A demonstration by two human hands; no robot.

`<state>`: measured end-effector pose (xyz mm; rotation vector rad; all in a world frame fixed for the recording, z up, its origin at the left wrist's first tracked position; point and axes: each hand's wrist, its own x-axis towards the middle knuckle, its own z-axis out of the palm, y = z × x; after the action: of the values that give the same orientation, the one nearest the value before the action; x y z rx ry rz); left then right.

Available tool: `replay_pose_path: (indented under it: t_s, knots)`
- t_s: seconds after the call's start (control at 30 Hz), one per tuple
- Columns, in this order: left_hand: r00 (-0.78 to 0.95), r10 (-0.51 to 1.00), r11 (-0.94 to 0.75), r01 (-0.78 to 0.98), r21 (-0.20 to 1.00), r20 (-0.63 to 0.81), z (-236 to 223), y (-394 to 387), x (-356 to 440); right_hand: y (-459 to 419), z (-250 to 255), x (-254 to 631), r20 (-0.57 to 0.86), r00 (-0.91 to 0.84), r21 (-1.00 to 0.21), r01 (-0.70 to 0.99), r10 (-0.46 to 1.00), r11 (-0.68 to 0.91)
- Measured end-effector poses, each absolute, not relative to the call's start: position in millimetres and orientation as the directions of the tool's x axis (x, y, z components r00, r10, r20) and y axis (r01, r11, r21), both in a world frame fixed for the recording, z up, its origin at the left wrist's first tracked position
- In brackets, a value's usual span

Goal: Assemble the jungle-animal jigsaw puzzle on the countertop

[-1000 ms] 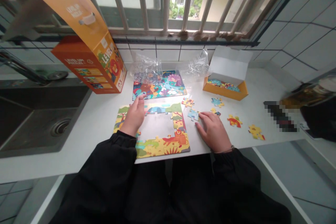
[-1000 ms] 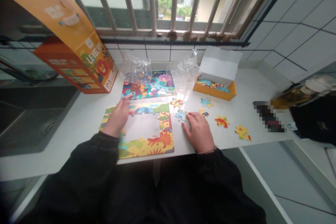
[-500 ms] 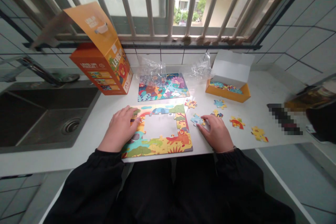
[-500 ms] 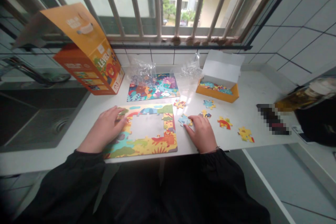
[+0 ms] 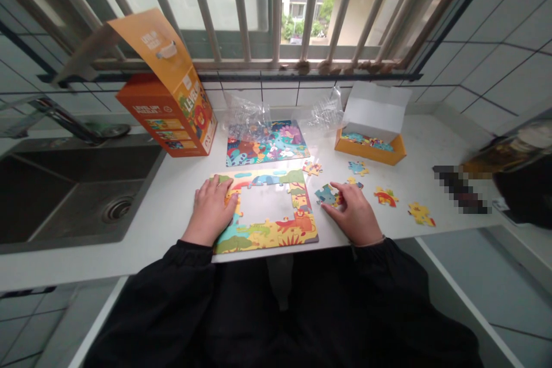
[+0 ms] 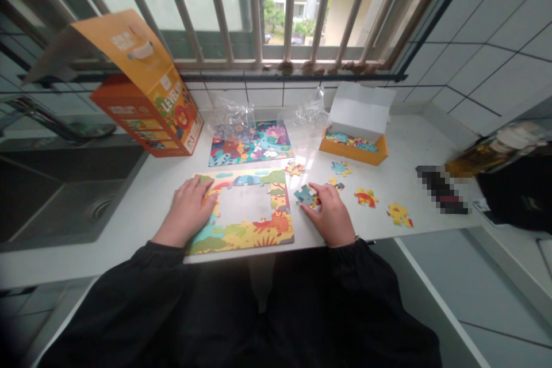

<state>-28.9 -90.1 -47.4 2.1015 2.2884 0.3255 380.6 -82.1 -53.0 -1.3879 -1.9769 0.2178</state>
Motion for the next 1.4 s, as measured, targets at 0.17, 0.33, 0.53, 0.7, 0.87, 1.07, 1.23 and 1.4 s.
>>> replay_pose_path:
  t_s: [0.17,0.33,0.53,0.7,0.87,1.07,1.23,1.4]
  knots:
    - [-0.081,0.982,0.046,0.980,0.196,0.172,-49,-92,-29,-79,-54,385,0.432,-0.188,-0.512,0.754,0.882,0.411]
    - [-0.082,0.978,0.040,0.976,0.214,0.191,-51,-92,-30,-80,-49,385,0.418,-0.150,-0.582,0.713,0.896,0.391]
    - [-0.081,0.976,0.032,0.972,0.232,0.203,-53,-91,-32,-81,-47,386,0.315,-0.004,-0.722,0.648,0.949,0.242]
    - [-0.069,0.978,0.025,0.976,0.216,0.196,-52,-89,-33,-68,-39,361,0.109,0.001,-0.859,0.504,0.994,0.093]
    - [-0.070,0.976,0.023,0.975,0.220,0.207,-51,-88,-34,-40,-23,310,0.064,-0.223,-0.801,0.570,0.973,0.183]
    - [-0.077,0.976,0.031,0.976,0.217,0.203,-50,-91,-31,-18,-27,279,-0.014,-0.319,-0.701,0.679,0.948,0.218]
    - [-0.068,0.975,0.019,0.974,0.225,0.213,-52,-90,-32,-17,-33,280,0.043,-0.302,-0.600,0.754,0.952,0.266]
    - [-0.066,0.978,0.023,0.976,0.216,0.196,-51,-89,-33,-19,-35,287,0.300,-0.422,-0.524,0.676,0.855,0.518]
